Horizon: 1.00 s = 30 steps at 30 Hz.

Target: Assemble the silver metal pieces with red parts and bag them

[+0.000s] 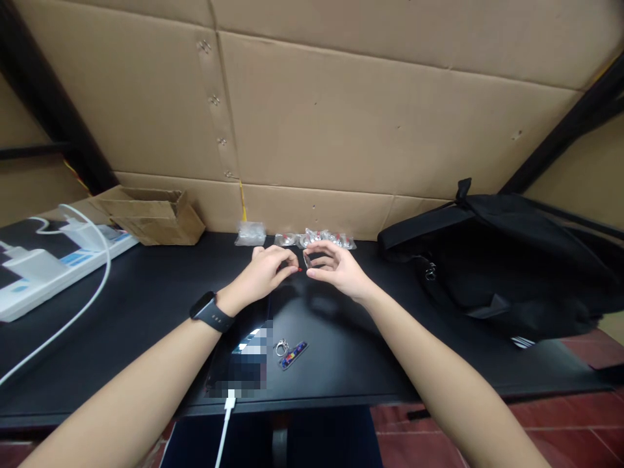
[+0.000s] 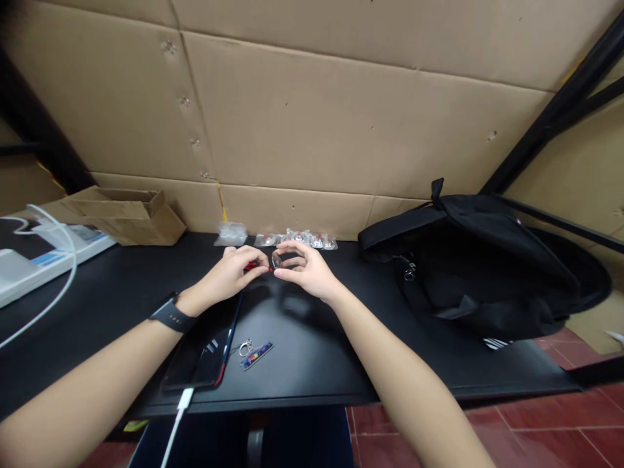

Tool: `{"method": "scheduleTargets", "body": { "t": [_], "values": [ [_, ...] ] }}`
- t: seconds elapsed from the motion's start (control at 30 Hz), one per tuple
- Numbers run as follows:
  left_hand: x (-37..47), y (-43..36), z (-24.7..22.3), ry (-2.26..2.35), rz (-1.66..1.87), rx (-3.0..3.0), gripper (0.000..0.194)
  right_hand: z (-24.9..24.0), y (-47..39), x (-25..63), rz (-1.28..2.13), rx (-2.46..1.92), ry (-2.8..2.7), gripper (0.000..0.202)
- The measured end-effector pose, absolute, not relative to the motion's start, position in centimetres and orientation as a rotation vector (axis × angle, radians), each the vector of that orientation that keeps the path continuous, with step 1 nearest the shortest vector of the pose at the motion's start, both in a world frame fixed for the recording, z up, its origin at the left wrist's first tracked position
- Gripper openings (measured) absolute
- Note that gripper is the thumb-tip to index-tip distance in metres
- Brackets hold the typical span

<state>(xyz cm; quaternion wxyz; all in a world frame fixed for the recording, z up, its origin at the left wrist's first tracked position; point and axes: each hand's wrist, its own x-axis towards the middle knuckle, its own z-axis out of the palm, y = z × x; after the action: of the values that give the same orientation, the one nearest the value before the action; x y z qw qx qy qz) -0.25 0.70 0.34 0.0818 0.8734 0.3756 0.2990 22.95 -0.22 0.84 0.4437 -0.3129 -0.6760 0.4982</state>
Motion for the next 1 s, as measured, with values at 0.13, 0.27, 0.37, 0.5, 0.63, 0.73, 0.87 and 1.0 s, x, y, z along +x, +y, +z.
{"method": "scheduleTargets", "body": {
  "t": [0.13,0.27,0.37,0.5,0.63,0.73,0.87,1.0],
  "values": [
    [-0.3,0.5,0.9,1.163,1.042,2.561,0.007,0.7,-0.6,22.4,1.275,-0.714,-1.603,0.054],
    [-0.3,0.3,1.0,1.189,1.142,2.544,0.005,0.3,-0.7,22.2,1.297,-0.682,-1.581,0.054],
    [-0.1,-0.1,1.2,1.227,1.169,2.558,0.008,0.2,-0.8,21.9,1.31,-0.673,-1.565,0.055],
    [0.3,-0.6,1.2,1.237,1.181,2.572,0.011,-0.1,-1.0,21.5,1.335,-0.652,-1.53,0.057],
    [0.7,-0.8,1.1,1.238,1.221,2.571,0.013,-0.2,-1.2,21.1,1.365,-0.63,-1.496,0.058],
    [0.9,-0.9,0.9,1.267,1.247,2.567,0.014,-0.1,-1.4,20.9,1.367,-0.662,-1.499,0.059],
    [1.2,-1.1,0.9,1.299,1.323,2.54,0.011,0.0,-1.5,20.8,1.337,-0.704,-1.478,0.057],
    [1.3,-1.2,0.8,1.292,1.351,2.489,0.012,0.0,-1.5,20.6,1.301,-0.746,-1.432,0.038]
  ]
}}
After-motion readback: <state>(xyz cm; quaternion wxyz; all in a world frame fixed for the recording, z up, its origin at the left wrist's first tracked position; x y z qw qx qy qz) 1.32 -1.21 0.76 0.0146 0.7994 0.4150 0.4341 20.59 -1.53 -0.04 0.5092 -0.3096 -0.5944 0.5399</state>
